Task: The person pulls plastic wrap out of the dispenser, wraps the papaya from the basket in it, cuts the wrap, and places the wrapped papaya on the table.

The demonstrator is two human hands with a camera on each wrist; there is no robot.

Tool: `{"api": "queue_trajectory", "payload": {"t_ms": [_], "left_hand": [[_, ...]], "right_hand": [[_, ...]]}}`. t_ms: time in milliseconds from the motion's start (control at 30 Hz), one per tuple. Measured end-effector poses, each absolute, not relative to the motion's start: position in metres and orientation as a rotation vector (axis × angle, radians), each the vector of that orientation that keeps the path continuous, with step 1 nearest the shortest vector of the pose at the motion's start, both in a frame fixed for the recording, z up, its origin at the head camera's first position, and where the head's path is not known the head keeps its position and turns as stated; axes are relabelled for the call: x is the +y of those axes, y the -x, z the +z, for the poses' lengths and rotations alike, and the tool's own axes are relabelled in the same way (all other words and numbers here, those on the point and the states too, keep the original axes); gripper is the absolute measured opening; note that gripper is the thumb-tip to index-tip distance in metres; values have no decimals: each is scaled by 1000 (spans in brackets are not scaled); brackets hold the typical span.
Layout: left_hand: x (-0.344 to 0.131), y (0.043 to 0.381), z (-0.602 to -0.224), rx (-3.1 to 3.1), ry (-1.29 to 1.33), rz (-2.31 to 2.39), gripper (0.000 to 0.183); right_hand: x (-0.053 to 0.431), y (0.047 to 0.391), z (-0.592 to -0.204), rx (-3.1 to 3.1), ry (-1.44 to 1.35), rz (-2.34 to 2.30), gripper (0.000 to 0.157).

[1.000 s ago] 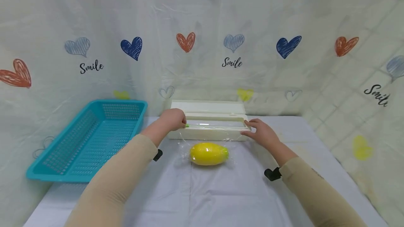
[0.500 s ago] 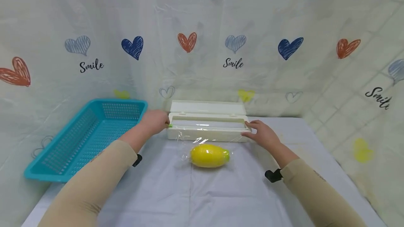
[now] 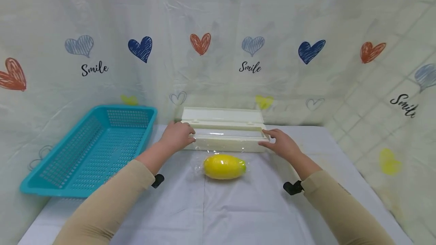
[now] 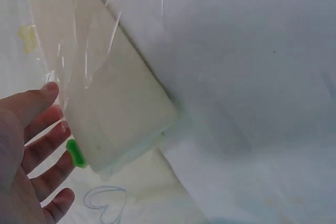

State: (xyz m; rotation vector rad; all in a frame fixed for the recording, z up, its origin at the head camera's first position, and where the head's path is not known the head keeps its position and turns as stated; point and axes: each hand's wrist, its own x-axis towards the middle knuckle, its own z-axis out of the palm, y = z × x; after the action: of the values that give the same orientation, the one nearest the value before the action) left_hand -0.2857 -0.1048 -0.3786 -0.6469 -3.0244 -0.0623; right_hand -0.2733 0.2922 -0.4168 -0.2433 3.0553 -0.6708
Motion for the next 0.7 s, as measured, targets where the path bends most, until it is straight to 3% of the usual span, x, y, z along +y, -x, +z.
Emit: {"api": "queue_trajectory", "payload": {"t_ms": [400, 700], "left_hand": [[-109, 290, -395, -2952, 625, -170, 19], [-108, 290, -396, -2964, 567, -217, 19]], "right_hand": [[304, 277, -423, 3025, 344, -784, 71], [310, 276, -420, 3187, 527, -792, 48]]}}
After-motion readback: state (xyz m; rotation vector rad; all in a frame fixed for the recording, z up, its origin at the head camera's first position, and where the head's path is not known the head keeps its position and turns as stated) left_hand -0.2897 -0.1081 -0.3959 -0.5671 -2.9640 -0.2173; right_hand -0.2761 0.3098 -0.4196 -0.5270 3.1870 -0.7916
